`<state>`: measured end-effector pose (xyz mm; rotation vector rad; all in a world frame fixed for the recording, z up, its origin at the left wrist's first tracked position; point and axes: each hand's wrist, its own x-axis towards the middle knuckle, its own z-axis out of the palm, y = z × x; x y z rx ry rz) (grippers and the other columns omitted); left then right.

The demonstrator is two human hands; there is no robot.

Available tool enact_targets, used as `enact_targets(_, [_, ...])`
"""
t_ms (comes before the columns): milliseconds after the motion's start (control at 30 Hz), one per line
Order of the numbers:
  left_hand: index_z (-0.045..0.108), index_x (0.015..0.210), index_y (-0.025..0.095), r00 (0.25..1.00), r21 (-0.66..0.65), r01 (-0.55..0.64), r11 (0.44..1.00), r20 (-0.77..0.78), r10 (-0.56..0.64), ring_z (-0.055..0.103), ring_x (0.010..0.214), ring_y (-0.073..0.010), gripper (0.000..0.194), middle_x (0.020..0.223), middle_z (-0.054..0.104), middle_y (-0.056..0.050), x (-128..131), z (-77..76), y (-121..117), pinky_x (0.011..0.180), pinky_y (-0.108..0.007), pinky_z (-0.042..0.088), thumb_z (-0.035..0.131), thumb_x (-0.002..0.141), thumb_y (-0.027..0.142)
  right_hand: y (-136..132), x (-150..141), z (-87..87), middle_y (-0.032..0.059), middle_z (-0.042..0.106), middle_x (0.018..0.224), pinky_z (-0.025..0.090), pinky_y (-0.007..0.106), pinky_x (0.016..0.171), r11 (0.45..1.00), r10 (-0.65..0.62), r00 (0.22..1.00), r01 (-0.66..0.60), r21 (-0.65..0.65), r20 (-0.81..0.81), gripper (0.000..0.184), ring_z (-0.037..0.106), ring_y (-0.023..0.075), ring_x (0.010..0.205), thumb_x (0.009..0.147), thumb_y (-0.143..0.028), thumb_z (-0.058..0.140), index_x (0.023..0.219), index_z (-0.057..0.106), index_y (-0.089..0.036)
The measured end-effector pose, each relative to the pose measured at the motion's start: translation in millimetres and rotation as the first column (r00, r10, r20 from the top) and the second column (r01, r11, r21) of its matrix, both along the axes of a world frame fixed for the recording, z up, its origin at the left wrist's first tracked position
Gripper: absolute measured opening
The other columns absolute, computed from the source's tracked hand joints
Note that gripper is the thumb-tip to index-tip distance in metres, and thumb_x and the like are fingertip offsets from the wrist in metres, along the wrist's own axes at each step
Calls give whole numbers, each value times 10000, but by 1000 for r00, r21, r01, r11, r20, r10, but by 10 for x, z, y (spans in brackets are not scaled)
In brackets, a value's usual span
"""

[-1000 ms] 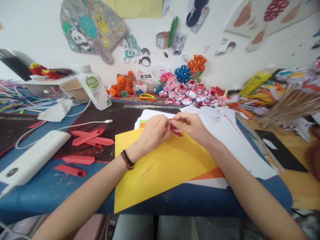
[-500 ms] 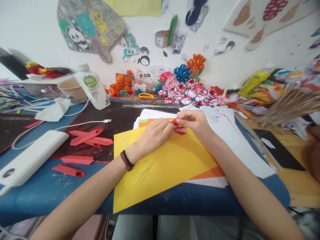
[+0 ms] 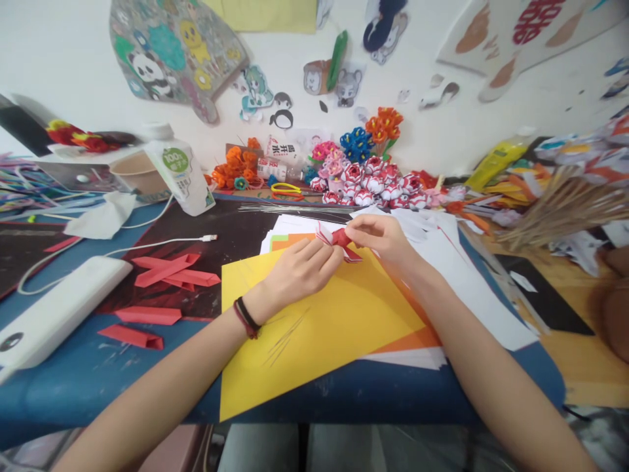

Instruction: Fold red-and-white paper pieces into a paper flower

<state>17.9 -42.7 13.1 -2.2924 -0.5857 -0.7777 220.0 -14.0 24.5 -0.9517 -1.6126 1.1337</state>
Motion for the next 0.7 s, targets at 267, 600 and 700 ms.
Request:
enact_targets(267, [532,1010,129,1000,74,-19,997,-21,20,506,609,-139,127,660,564,5,3,-2,3,555,-290,368,418,974,84,-14,-37,-21,13,640,603,388,253,506,998,-41,997,39,-39,-60,342,522,104,528,656,-471,828,663,678,-163])
enact_targets(600, [553,906,167,998,176,40,984,-63,-29,471,575,-132,102,624,530,20,25,-53,-8,501,-298,334,496,933,86,36,-16,-118,15,647,594,407,262,520,991,-96,985,81,-105,-144,266,520,100,507,642,-372,848,645,707,-145])
enact_targets(700, [564,917,151,998,178,34,983,-65,-22,474,586,-136,79,630,534,16,21,-59,-8,504,-303,344,511,929,93,47,-4,-123,22,659,614,404,258,514,993,-86,988,74,-94,-129,263,523,99,508,647,-373,845,662,716,-144])
